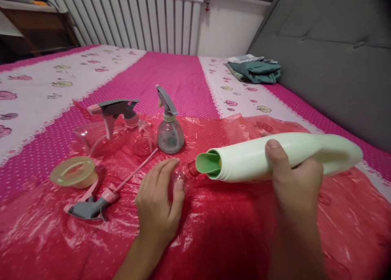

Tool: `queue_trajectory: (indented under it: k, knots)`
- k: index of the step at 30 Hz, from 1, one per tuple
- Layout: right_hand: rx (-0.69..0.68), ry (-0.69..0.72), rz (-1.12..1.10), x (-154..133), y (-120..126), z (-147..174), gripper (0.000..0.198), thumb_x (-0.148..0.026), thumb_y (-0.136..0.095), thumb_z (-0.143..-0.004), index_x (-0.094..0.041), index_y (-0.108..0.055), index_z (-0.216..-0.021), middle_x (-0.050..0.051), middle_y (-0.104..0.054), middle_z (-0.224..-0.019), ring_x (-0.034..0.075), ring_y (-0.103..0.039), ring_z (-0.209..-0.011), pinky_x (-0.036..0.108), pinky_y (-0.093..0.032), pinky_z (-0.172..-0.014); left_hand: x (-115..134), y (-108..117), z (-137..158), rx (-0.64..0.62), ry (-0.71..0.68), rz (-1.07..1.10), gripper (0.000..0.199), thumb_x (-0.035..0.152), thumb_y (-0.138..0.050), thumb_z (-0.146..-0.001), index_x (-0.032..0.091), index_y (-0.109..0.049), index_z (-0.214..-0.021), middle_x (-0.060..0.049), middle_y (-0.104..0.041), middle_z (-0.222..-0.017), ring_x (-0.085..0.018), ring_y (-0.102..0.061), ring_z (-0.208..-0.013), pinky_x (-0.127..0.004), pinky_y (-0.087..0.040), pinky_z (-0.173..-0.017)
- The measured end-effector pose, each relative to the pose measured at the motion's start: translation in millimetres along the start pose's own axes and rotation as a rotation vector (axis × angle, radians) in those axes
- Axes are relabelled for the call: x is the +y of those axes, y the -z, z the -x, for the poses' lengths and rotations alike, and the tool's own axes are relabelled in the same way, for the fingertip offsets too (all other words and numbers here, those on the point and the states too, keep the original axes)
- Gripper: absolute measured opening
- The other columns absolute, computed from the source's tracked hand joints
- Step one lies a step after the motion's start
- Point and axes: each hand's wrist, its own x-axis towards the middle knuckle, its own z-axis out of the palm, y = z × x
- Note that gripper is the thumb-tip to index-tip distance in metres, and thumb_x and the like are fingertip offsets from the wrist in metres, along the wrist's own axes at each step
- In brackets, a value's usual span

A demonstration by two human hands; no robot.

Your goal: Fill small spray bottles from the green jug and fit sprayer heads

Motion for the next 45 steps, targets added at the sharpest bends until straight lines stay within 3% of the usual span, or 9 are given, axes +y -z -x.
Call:
queue_trajectory:
  k: [45]
  knots:
    - [-0.004,-0.021,0.012,-1.6,0.4,-0.1,0.064,-0.079,-0.066,-0.057,-0.022,-0.067,-0.086,0.019,-0.076,-0.099,0.048,-0.070,-0.108,0.069,-0.050,-0.101,2.1,-0.6,-0.4,0.019,-0.011,-0.022,0.034,0.033,-0.045,-0.111,0.022,-0.065,-0.136,-0.009,-0.075,-0.131,-0.028,-0.072,-0.118,-0.041,-0.055,-0.099]
